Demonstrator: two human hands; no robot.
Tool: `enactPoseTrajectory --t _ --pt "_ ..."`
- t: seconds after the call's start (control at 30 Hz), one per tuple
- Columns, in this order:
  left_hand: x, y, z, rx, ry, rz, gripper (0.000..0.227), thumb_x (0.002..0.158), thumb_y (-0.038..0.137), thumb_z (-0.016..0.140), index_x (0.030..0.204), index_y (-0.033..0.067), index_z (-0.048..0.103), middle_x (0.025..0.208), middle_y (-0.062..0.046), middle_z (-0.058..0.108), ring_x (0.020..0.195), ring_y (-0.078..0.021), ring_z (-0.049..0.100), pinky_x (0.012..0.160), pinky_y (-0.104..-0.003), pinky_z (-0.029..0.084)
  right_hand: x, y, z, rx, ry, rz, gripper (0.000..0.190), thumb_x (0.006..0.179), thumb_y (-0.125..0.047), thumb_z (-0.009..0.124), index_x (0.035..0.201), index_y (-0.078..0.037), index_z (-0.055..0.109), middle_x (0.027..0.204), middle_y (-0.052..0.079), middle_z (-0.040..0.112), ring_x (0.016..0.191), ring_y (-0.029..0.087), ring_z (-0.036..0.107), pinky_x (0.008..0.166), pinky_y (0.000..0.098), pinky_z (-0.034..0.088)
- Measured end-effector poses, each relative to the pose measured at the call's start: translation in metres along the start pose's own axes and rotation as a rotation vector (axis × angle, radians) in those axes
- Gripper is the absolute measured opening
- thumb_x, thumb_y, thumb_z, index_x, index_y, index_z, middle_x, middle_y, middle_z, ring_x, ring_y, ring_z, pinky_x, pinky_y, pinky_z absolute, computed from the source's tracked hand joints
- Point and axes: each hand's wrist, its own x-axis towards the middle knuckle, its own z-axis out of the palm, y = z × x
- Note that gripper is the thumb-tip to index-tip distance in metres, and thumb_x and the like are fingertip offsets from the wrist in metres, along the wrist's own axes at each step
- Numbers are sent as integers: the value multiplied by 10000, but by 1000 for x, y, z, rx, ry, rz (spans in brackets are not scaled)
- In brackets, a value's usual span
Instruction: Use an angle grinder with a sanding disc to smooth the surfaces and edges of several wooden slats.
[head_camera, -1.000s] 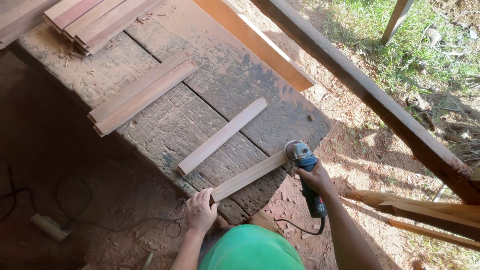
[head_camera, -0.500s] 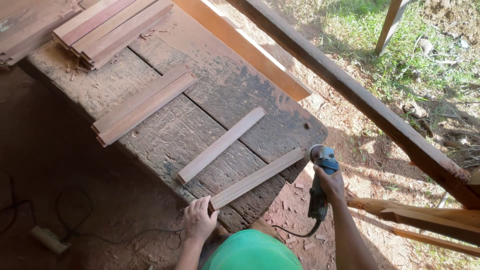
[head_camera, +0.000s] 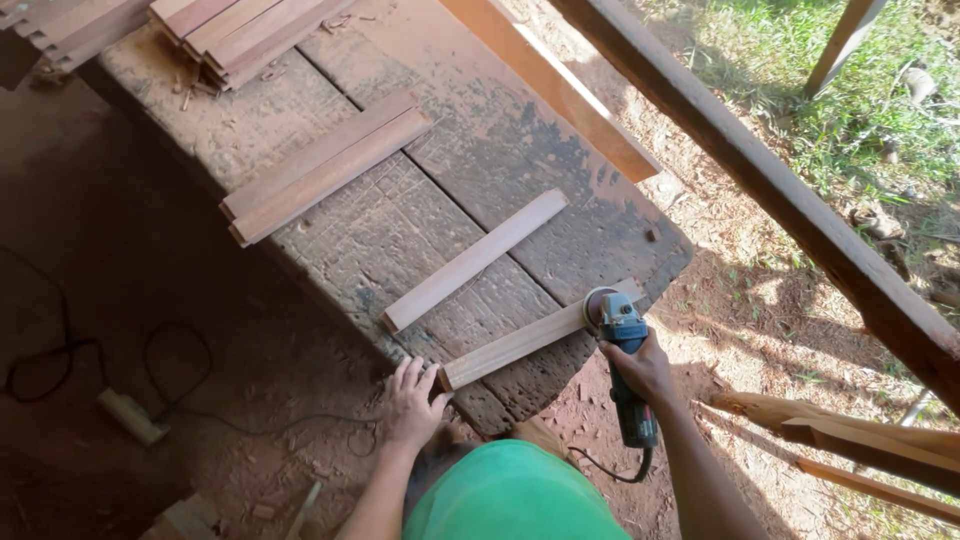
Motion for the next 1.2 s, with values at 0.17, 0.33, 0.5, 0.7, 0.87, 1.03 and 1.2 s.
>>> enactPoseTrajectory --t 0.17,0.33,0.5,0.7,0.87,1.03,1.2 --pt "-3 -12 18 30 49 33 635 729 432 804 1320 250 657 1423 -69 573 1424 -293 460 1108 -474 442 -31 -17 26 -105 11 27 926 660 -589 877 1351 -96 507 1215 343 646 1225 509 589 1040 578 466" --pt "-3 -13 20 14 85 43 617 721 451 806 1292 261 671 1389 -50 584 1410 -275 464 1109 -439 430 -35 3 57 -227 -51 13 893 658 -602 856 1358 -179 496 1174 285 685 1186 465 631 1043 542 487" --pt "-2 -12 21 3 72 28 604 732 451 787 1297 281 660 1393 -35 577 1415 -266 451 1089 -458 436 -72 -30 74 -282 -93 2 909 664 -569 830 1404 -188 465 1172 308 681 1185 485 629 1043 567 485" --pt "-4 -11 17 -11 50 8 609 732 432 784 1307 279 650 1397 -21 561 1424 -263 432 1093 -486 432 -86 -30 101 -287 -108 -22 923 663 -563 823 1419 -176 462 1139 311 683 1153 500 637 999 583 500" --pt "-1 -11 20 -33 36 17 615 742 430 778 1317 258 647 1411 -44 551 1433 -289 419 1099 -519 424 -96 -34 117 -328 -113 -14 923 655 -615 815 1408 -223 452 1116 286 698 1133 484 652 996 582 506" --pt "-1 -14 28 -27 8 2 627 751 439 769 1338 268 633 1428 -36 526 1449 -283 389 1115 -516 399 -90 -23 142 -298 -145 -59 896 657 -540 824 1412 -226 459 1110 297 688 1135 500 647 973 581 505" --pt "0 -12 21 -38 -5 -8 622 754 433 774 1339 275 629 1428 -30 526 1451 -275 385 1119 -514 398 -109 -42 157 -381 -202 -85 922 657 -594 807 1428 -264 422 1106 259 710 1129 466 667 997 557 509"
